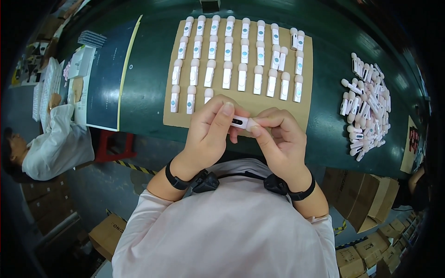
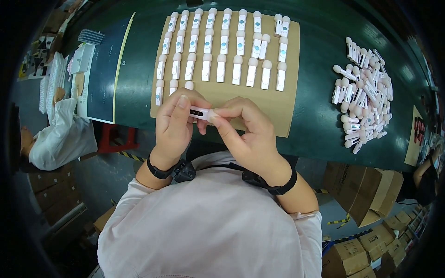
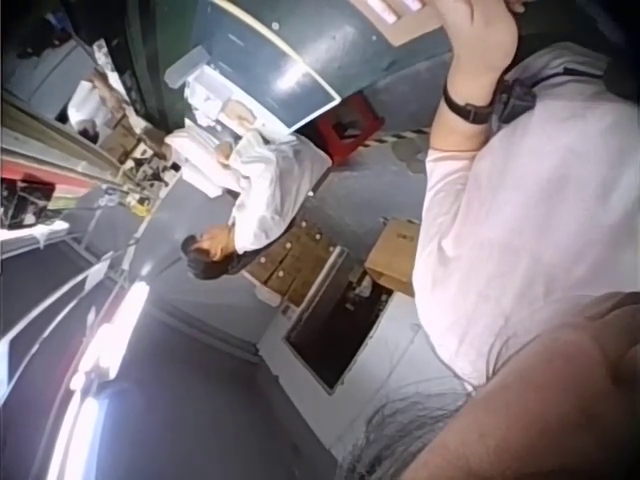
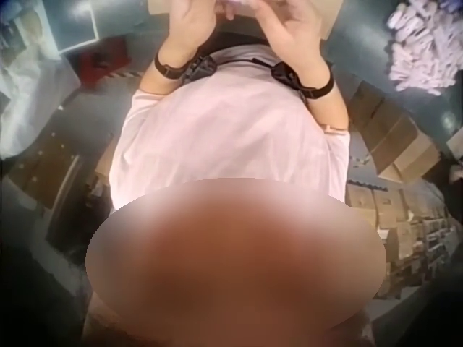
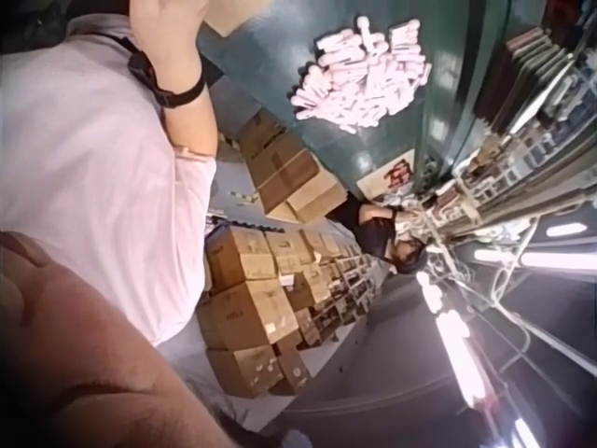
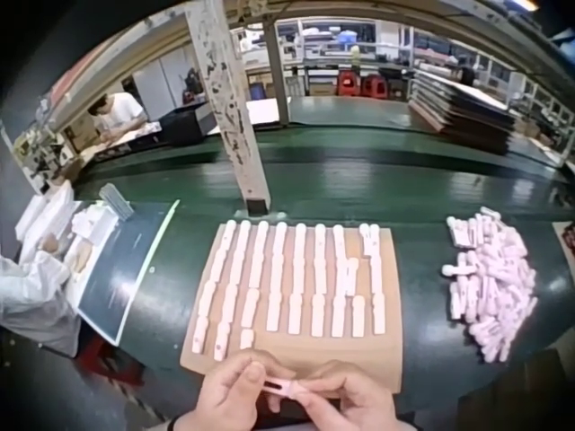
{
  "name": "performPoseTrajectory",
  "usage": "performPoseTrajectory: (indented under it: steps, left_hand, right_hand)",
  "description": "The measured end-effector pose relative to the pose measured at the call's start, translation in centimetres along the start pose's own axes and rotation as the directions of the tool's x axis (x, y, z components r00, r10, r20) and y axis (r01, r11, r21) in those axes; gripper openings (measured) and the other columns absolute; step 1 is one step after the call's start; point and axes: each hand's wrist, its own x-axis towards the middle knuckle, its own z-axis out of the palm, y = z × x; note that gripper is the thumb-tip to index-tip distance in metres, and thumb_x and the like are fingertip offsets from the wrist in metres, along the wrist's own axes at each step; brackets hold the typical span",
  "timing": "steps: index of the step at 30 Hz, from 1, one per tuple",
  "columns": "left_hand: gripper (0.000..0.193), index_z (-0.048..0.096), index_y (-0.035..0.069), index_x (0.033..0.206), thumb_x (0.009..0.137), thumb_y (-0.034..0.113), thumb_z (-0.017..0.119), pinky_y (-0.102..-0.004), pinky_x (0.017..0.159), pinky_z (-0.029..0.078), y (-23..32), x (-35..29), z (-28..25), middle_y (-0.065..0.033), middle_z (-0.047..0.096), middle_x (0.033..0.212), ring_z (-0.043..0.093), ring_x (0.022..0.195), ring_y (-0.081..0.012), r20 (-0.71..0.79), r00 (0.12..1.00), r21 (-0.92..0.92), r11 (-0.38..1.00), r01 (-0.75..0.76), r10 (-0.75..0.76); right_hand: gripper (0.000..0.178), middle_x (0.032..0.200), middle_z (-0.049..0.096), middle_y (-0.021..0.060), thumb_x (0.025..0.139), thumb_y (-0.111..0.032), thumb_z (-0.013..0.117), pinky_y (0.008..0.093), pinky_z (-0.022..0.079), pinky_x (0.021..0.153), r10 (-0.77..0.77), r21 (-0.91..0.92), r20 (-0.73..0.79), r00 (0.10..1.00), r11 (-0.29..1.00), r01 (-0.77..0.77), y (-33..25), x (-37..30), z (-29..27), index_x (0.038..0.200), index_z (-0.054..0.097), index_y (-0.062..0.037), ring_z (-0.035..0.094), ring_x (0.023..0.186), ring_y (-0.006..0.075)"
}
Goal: The person places a cardboard sheet on the table and arranges microphones in rows on it, picking each one up from a pile and turning it over to inspect it. After filling the sheet, they cover the microphones with another cardboard sheet and begin the process again.
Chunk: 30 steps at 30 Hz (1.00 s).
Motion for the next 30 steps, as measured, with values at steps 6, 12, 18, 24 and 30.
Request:
performPoseTrajectory:
  steps: [6, 12, 18, 24, 30]
  left_hand:
    - [0.028, 0.058, -0.002, 0.103, 0.103, 0.023, 0.048, -0.0232, 0.06, 0.047, 0.1, -0.2, -0.1, -0.0072, 0.06, 0.09, 0.057, 0.071, -0.0104, -0.006, 0.999, 0.036, 0.999, 0.035, -0.034]
    - [0.01, 0.055, -0.001, 0.101, 0.097, 0.008, 0.056, -0.0228, 0.065, 0.045, 0.1, 0.2, 0.2, -0.0061, 0.057, 0.092, 0.055, 0.073, -0.0099, 0.037, 0.999, 0.095, 0.995, -0.029, 0.026]
    - [0.007, 0.053, 0.0, 0.1, 0.094, 0.002, 0.057, -0.0228, 0.066, 0.044, 0.0, 0.1, 0.4, -0.0065, 0.055, 0.091, 0.052, 0.073, -0.0095, 0.054, 0.996, 0.079, 0.994, -0.072, 0.068]
    - [0.008, 0.054, 0.002, 0.094, 0.091, -0.001, 0.061, -0.0215, 0.063, 0.044, -1.1, -0.1, 0.3, -0.0051, 0.056, 0.089, 0.053, 0.074, -0.0076, 0.014, 0.982, 0.18, 0.966, -0.186, 0.186]
    - [0.009, 0.056, 0.002, 0.087, 0.094, 0.004, 0.06, -0.0212, 0.059, 0.04, -1.1, 0.2, 0.8, -0.0036, 0.057, 0.082, 0.052, 0.07, -0.0064, -0.043, 0.974, 0.206, 0.956, -0.208, 0.221]
  right_hand:
    - [0.01, 0.094, 0.065, 0.0097, 0.089, 0.001, 0.067, 0.027, 0.051, 0.077, -0.009, -0.059, -0.003, 1.0, 0.998, 0.009, 0.3, -0.1, -0.3, 0.097, 0.061, 0.0012, 0.063, 0.084, 0.0167]
    - [0.01, 0.094, 0.065, 0.0102, 0.089, 0.002, 0.066, 0.0273, 0.051, 0.076, -0.03, -0.057, 0.008, 1.0, 0.998, 0.03, 0.3, 0.1, -0.3, 0.097, 0.061, 0.0011, 0.063, 0.084, 0.017]
    - [0.01, 0.092, 0.065, 0.0101, 0.089, 0.003, 0.066, 0.0268, 0.052, 0.076, -0.059, -0.042, -0.004, 0.998, 0.997, 0.058, 0.3, 0.1, -0.3, 0.097, 0.061, 0.0016, 0.063, 0.084, 0.0168]
    - [0.01, 0.092, 0.065, 0.0096, 0.089, 0.004, 0.065, 0.0264, 0.052, 0.076, -0.101, -0.092, 0.042, 0.994, 0.99, 0.105, 0.2, -0.1, -0.3, 0.097, 0.06, 0.0021, 0.063, 0.084, 0.0163]
    - [0.009, 0.092, 0.064, 0.0094, 0.089, 0.004, 0.065, 0.0263, 0.052, 0.076, -0.065, -0.066, 0.041, 0.997, 0.996, 0.067, 0.2, -0.3, -0.3, 0.096, 0.06, 0.0021, 0.063, 0.084, 0.0156]
